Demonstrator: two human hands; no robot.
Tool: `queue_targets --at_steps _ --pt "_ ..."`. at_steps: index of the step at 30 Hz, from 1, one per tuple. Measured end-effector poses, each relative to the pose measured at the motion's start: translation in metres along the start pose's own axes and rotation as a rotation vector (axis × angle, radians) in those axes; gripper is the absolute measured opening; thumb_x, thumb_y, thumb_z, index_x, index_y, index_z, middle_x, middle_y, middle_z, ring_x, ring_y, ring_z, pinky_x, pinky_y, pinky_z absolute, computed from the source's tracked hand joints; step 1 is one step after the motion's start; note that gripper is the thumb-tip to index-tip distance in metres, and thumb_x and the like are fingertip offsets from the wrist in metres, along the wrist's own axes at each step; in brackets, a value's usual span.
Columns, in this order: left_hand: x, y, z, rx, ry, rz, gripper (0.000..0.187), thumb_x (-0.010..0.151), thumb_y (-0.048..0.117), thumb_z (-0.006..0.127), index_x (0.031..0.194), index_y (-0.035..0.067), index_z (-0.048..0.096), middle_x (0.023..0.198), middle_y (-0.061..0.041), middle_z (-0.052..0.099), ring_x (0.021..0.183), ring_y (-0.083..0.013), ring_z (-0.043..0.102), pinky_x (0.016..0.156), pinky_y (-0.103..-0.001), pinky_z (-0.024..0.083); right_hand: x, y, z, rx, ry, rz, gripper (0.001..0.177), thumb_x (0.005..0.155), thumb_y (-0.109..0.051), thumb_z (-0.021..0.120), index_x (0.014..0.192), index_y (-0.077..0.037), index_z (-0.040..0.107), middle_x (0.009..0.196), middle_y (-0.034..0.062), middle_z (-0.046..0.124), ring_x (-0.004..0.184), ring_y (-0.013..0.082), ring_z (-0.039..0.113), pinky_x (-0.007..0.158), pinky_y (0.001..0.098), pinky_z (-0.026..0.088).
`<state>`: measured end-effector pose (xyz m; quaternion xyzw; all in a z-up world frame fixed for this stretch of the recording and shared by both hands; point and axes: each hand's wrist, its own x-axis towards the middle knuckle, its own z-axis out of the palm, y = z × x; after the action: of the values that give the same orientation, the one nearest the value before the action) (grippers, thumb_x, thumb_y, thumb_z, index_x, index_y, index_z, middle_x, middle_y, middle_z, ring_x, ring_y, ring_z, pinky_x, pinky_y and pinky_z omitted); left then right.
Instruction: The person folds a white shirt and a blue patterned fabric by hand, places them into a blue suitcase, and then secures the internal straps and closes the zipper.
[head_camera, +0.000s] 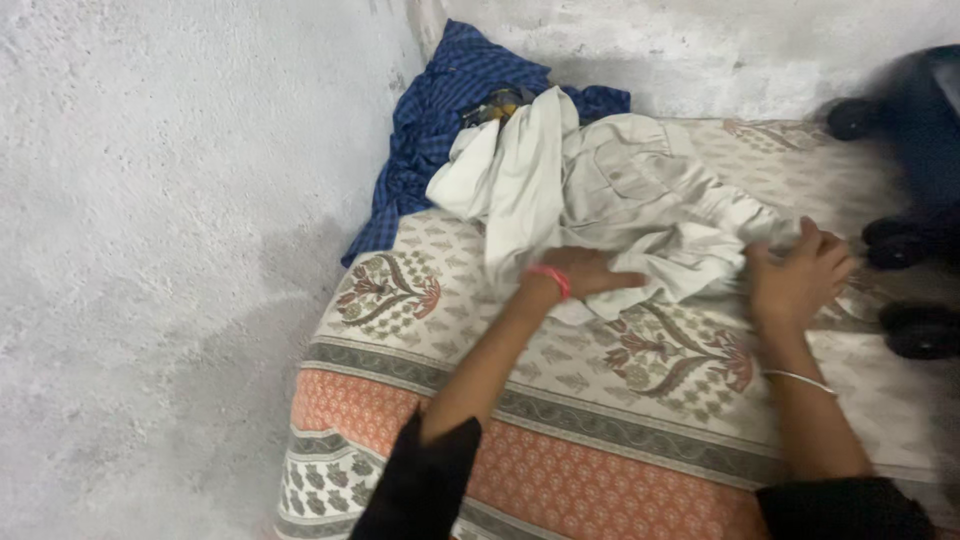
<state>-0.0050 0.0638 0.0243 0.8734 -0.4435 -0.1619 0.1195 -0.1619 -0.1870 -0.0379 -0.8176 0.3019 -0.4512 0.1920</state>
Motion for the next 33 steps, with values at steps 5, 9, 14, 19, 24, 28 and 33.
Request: queue_targets --at_steps 5,9,14,19,24,28,33 --pt "0.032 -0.027 -0.037 -0.291 -0.105 -0.158 0.106 0.085 0.089 0.032 0.112 -0.003 0.078 0.119 -0.022 0.076 0.112 -0.0343 0.071 0.099 -0.046 0.052 0.017 0.023 0.014 0.002 0.036 0.083 0.093 0.086 -0.048 0.081 0.150 0.009 0.045 0.130 0.0430 0.051 0.130 0.0607 0.041 0.104 0.0634 0.028" --pt "0.112 -0.064 -0.061 0.248 0.262 0.035 0.074 0.101 0.068 0.029 0.121 0.010 0.070 0.120 -0.019 0.072 0.113 -0.0357 0.067 0.102 -0.049 0.049 0.025 0.027 0.015 0.399 -0.118 0.426 0.068 0.099 -0.042 0.069 0.152 -0.002 0.051 0.134 0.0255 0.062 0.119 0.0389 0.060 0.101 0.0468 0.047" --pt "0.211 -0.080 -0.055 0.146 0.599 0.049 0.063 0.095 0.063 0.049 0.120 0.009 0.069 0.131 -0.016 0.064 0.131 -0.0337 0.053 0.111 -0.045 0.041 0.037 0.023 0.012 0.496 -0.069 0.339 0.063 0.091 -0.020 0.070 0.146 0.002 0.049 0.131 0.0242 0.062 0.115 0.0313 0.063 0.096 0.0407 0.050" --pt "0.299 -0.086 -0.040 0.312 0.673 -0.013 0.083 0.094 0.068 0.050 0.142 0.000 0.048 0.151 -0.019 0.046 0.143 -0.0349 0.039 0.116 -0.048 0.029 0.031 -0.005 0.002 0.337 -0.062 0.269 0.052 0.097 -0.018 0.066 0.144 0.002 0.055 0.134 0.0269 0.063 0.117 0.0377 0.064 0.102 0.0457 0.048" --pt "0.332 -0.085 -0.036 0.355 0.664 -0.155 0.090 0.095 0.068 0.050 0.150 -0.002 0.040 0.155 -0.023 0.042 0.145 -0.0372 0.038 0.119 -0.052 0.025 0.040 -0.026 -0.009 0.319 -0.095 0.365 0.050 0.102 -0.024 0.063 0.146 -0.002 0.055 0.133 0.0290 0.062 0.120 0.0406 0.062 0.103 0.0481 0.046" --pt "0.306 -0.068 -0.056 0.161 0.432 -0.259 0.087 0.084 0.065 0.065 0.144 0.003 0.052 0.148 -0.023 0.052 0.137 -0.0363 0.050 0.111 -0.051 0.038 0.046 -0.022 -0.006 0.343 -0.169 0.600 0.052 0.106 -0.033 0.058 0.153 -0.013 0.053 0.131 0.0235 0.066 0.114 0.0354 0.066 0.104 0.0464 0.046" --pt "0.251 -0.085 -0.093 -0.254 0.271 -0.086 0.068 0.069 0.042 0.081 0.123 0.002 0.072 0.131 -0.022 0.071 0.123 -0.0320 0.067 0.103 -0.038 0.053 0.058 0.033 0.024 0.454 -0.246 0.415 0.086 0.080 -0.021 0.082 0.152 0.002 0.042 0.126 0.0248 0.066 0.108 0.0306 0.068 0.090 0.0391 0.054"
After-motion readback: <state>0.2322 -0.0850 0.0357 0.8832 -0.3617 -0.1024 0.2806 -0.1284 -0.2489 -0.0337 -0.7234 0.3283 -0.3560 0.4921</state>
